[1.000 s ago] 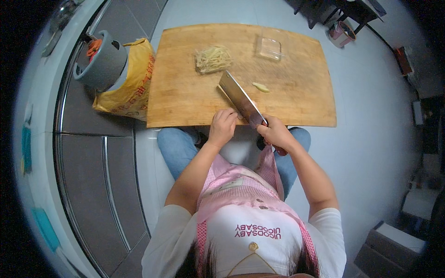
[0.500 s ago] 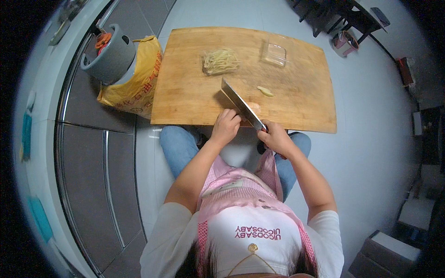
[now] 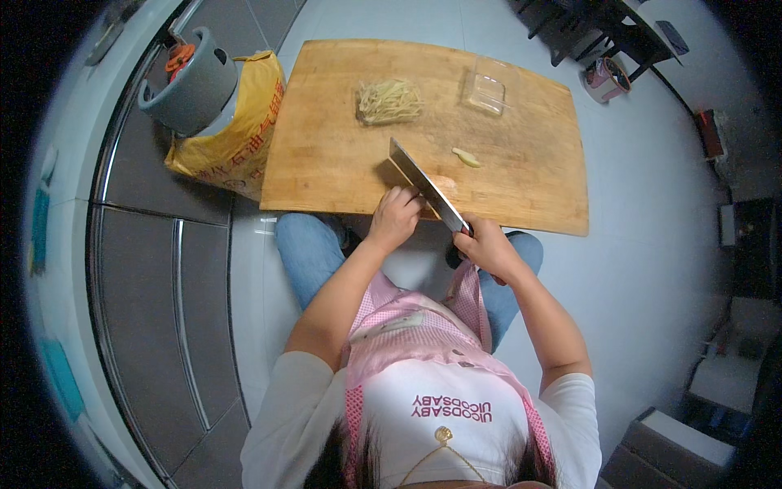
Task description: The person sits on the floor and uses a cleaver to slice a small piece of ginger into thin strips on a wooden cutting board. The sliced pieces are gathered into a small pile on the board.
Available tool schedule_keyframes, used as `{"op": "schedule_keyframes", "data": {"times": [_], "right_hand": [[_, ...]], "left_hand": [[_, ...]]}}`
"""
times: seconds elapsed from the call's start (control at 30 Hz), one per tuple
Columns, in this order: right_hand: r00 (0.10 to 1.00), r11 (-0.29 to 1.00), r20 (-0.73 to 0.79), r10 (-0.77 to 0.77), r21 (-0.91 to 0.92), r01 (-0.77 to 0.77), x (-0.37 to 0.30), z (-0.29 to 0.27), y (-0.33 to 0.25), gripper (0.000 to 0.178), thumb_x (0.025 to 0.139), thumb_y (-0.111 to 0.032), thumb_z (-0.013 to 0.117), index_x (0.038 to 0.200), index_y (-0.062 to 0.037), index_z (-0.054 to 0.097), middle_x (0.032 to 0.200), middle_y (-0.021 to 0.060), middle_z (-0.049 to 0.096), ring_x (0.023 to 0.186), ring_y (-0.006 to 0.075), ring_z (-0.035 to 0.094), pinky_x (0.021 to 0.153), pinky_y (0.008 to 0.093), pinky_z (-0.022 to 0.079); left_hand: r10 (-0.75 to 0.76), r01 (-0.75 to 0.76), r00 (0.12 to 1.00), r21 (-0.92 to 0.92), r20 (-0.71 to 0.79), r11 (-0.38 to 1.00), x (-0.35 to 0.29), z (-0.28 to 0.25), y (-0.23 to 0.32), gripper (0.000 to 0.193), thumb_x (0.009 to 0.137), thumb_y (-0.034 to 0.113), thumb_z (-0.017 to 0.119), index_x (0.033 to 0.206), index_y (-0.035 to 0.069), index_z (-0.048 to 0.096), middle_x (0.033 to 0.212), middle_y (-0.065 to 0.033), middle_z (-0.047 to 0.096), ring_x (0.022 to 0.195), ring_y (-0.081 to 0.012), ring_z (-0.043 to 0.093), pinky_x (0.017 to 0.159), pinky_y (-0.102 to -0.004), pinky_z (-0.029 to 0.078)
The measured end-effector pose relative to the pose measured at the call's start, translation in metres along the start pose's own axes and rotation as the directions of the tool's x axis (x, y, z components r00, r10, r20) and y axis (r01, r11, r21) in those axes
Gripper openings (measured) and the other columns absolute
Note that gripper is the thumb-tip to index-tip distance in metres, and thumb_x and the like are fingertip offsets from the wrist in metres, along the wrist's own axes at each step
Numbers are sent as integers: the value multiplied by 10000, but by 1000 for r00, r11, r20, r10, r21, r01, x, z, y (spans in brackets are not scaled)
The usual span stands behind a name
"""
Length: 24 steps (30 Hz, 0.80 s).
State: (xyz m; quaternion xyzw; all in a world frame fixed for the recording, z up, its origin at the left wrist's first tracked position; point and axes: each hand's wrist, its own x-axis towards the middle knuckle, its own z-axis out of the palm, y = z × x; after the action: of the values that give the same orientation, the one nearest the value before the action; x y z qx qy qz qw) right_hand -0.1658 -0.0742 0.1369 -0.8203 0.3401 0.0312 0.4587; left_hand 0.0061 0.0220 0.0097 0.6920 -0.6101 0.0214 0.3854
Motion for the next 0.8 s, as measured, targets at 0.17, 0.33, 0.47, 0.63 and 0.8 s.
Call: {"op": "schedule_keyframes", "data": {"times": [0.17,0.33,0.47,0.63,0.8], "right_hand": [[999,999,32,36,0,-36,2,-1,-2,244,803,-130,539,968,47,564,665,171,583,607,252,589,587,373,469],[997,998,48,60,-21,-59,5,-2,-6,283,798,-139,536,1001,55,567,684,214,605,626,298,628,606,393,485],[999,998,37,40,-57,-38,10,1,-2,289,800,-143,528,1005,57,564,705,225,609,660,298,635,629,400,486],[998,998,26,61,-15,-61,14,2,-1,294,800,-155,531,1006,52,569,709,191,610,666,264,620,639,385,481],[997,981,-9,82,176,-79,13,3,7,289,807,-171,558,1005,37,586,698,103,597,631,172,561,604,342,465]], "left_hand": [[0,0,1000,25,-3,1000,0,-1,1,208,703,26,616,908,52,641,1032,-79,587,941,-275,543,833,-376,465],[16,-17,999,-23,-52,1000,2,-3,4,118,667,8,613,782,22,596,882,-125,535,869,-322,518,777,-416,465],[23,-25,998,-35,-57,999,3,-1,3,82,664,17,615,718,26,554,802,-126,493,825,-319,507,744,-421,462],[31,-34,998,-60,-47,998,5,-5,2,84,668,25,622,726,26,561,807,-125,505,815,-317,513,738,-414,465],[0,-10,996,-102,-93,995,5,0,0,94,709,41,640,797,22,612,896,-122,574,872,-315,560,777,-400,481]]}}
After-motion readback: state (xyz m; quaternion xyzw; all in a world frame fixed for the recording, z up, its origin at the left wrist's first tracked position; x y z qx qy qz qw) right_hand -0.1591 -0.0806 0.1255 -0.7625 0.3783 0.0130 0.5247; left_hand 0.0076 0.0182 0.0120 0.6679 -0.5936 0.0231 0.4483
